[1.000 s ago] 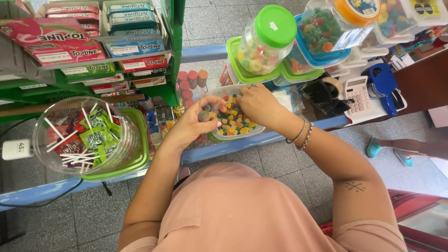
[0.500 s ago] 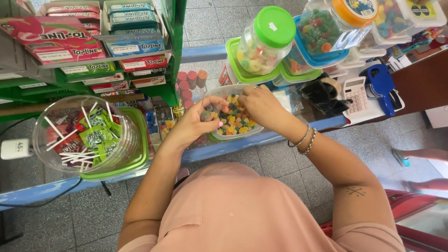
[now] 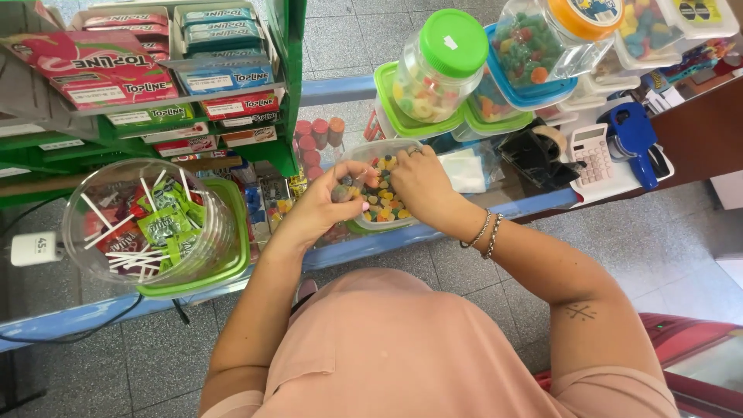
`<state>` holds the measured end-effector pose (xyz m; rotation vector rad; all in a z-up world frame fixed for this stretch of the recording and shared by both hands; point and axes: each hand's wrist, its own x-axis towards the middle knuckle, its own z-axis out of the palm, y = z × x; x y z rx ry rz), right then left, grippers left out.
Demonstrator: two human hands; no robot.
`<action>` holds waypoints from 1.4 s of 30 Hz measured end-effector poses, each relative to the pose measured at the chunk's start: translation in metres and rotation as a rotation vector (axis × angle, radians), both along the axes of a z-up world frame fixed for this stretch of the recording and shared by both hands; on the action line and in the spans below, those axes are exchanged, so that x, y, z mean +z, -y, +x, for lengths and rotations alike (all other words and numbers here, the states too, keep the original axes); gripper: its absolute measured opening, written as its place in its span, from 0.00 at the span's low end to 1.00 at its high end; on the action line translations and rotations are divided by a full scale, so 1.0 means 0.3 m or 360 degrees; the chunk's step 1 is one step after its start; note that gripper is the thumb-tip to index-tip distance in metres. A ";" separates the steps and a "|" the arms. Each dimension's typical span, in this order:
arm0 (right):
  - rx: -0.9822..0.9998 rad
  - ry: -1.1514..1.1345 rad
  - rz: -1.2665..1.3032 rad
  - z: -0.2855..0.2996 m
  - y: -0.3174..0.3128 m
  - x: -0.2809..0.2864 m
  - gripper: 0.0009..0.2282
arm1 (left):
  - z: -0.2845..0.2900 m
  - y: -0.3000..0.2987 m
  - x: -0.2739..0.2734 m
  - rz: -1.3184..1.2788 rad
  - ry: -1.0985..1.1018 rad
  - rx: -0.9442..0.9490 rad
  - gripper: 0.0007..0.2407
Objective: Picking up small colorful candies from a plastic container and placing them into a small clear plastic bag at a retail counter.
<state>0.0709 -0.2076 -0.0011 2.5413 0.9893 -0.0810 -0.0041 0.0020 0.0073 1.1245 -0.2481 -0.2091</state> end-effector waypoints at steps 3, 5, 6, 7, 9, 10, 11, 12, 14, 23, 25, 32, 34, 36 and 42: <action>-0.0034 0.0103 0.0142 0.007 0.018 -0.032 0.07 | 0.011 -0.001 -0.025 -0.0014 -0.0003 -0.0017 0.20; 0.0000 0.0159 0.0233 0.000 0.030 0.022 0.08 | 0.011 0.004 -0.028 -0.0014 0.0013 -0.0026 0.20; 0.0036 0.0206 0.0319 0.000 0.035 0.050 0.08 | 0.016 0.005 -0.028 -0.0019 0.0021 -0.0035 0.20; 0.0039 0.0213 0.0320 0.004 0.045 0.103 0.08 | 0.014 0.005 -0.024 -0.0018 0.0028 -0.0032 0.20; 0.0043 0.0280 0.0528 0.010 0.065 0.203 0.08 | 0.009 0.005 -0.019 0.0008 0.0025 -0.0019 0.20; 0.0047 0.0279 0.0530 -0.012 0.053 0.289 0.08 | 0.011 0.012 -0.023 0.0009 0.0025 -0.0015 0.20; 0.0123 0.0169 0.0804 -0.037 0.042 0.373 0.05 | 0.010 0.019 -0.027 0.0026 0.0021 -0.0032 0.20; 0.0201 0.0058 0.1078 -0.061 0.033 0.457 0.02 | 0.011 0.028 -0.032 0.0043 0.0017 -0.0049 0.21; 0.0278 -0.0107 0.1207 -0.103 -0.015 0.539 0.02 | 0.016 0.044 -0.050 0.0084 0.0024 -0.0069 0.21; 0.0293 -0.0303 0.1475 -0.080 0.025 0.519 0.09 | 0.025 0.050 0.028 0.0057 -0.0014 -0.0151 0.21; 0.0206 -0.0146 0.1352 -0.052 0.065 0.447 0.06 | 0.025 0.036 0.009 0.0072 0.0001 -0.0129 0.22; 0.0334 -0.0124 0.0147 -0.033 0.117 0.181 0.06 | 0.036 0.034 -0.003 0.0057 0.0021 -0.0109 0.21; 0.0362 -0.0096 0.0083 -0.033 0.108 0.171 0.07 | 0.033 0.036 -0.009 0.0060 0.0024 -0.0111 0.22; 0.0330 -0.0209 0.0070 -0.025 0.106 0.148 0.09 | 0.027 0.036 -0.018 0.0071 0.0002 -0.0108 0.22; 0.0255 -0.0116 0.0661 -0.014 0.109 0.340 0.08 | 0.030 0.046 0.008 0.0074 0.0021 -0.0094 0.21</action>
